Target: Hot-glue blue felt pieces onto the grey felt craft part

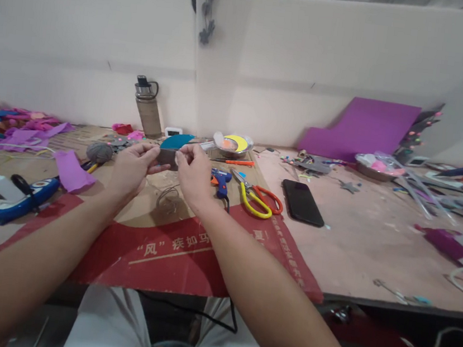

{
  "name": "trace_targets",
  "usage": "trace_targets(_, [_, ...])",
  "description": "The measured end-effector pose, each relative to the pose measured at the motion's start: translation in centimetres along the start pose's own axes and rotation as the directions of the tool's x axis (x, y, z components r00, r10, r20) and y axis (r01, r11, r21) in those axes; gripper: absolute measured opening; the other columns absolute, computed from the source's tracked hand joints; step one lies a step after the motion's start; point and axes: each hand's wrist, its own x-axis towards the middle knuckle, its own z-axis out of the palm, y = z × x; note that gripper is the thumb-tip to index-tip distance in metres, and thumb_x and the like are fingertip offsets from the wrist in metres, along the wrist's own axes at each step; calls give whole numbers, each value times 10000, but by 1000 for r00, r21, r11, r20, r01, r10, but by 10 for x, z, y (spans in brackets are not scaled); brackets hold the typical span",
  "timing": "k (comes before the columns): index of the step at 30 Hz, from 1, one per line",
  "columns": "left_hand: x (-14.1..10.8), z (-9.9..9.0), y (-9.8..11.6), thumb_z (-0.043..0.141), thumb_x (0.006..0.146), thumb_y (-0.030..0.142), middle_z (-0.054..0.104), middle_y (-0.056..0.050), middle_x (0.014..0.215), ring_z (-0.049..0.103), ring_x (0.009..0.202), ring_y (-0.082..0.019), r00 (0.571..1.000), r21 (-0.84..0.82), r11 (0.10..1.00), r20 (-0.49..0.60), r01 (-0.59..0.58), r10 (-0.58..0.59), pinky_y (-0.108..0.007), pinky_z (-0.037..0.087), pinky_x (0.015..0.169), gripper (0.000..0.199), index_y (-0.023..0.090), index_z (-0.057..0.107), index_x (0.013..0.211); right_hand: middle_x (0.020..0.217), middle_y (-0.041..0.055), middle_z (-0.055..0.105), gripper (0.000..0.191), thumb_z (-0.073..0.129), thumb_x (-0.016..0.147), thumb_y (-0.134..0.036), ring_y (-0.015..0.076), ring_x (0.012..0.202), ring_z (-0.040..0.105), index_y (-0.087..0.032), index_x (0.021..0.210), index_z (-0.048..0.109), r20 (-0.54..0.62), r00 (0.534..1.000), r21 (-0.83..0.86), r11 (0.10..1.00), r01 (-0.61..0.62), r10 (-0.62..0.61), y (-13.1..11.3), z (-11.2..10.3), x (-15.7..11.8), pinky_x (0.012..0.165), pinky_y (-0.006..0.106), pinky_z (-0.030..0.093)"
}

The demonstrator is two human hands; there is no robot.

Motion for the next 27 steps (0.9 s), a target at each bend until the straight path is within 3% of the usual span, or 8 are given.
trace_targets(12, [-8, 7, 7, 722, 701, 259, 552, 30, 623, 564, 568, -86, 991, -108, 986, 2, 130, -130, -338, 616, 687, 166, 148, 602, 729, 783, 15, 610, 107, 576, 836, -267, 133, 722, 515, -185, 767, 577, -62, 998, -8, 1000, 8, -9, 4, -3, 2, 732, 292, 408])
trace_targets(27, [-7, 8, 8, 657, 744, 209, 665, -15, 740, 624, 608, -99, 982, -109, 976, 27, 189, -188, -327, 614, 706, 89, 153, 588, 732, 662, -31, 488, 178, 550, 821, -334, 106, 630, 420, -185, 723, 552, -5, 997, 163, 984, -76, 77, 1, -4, 2, 624, 260, 353])
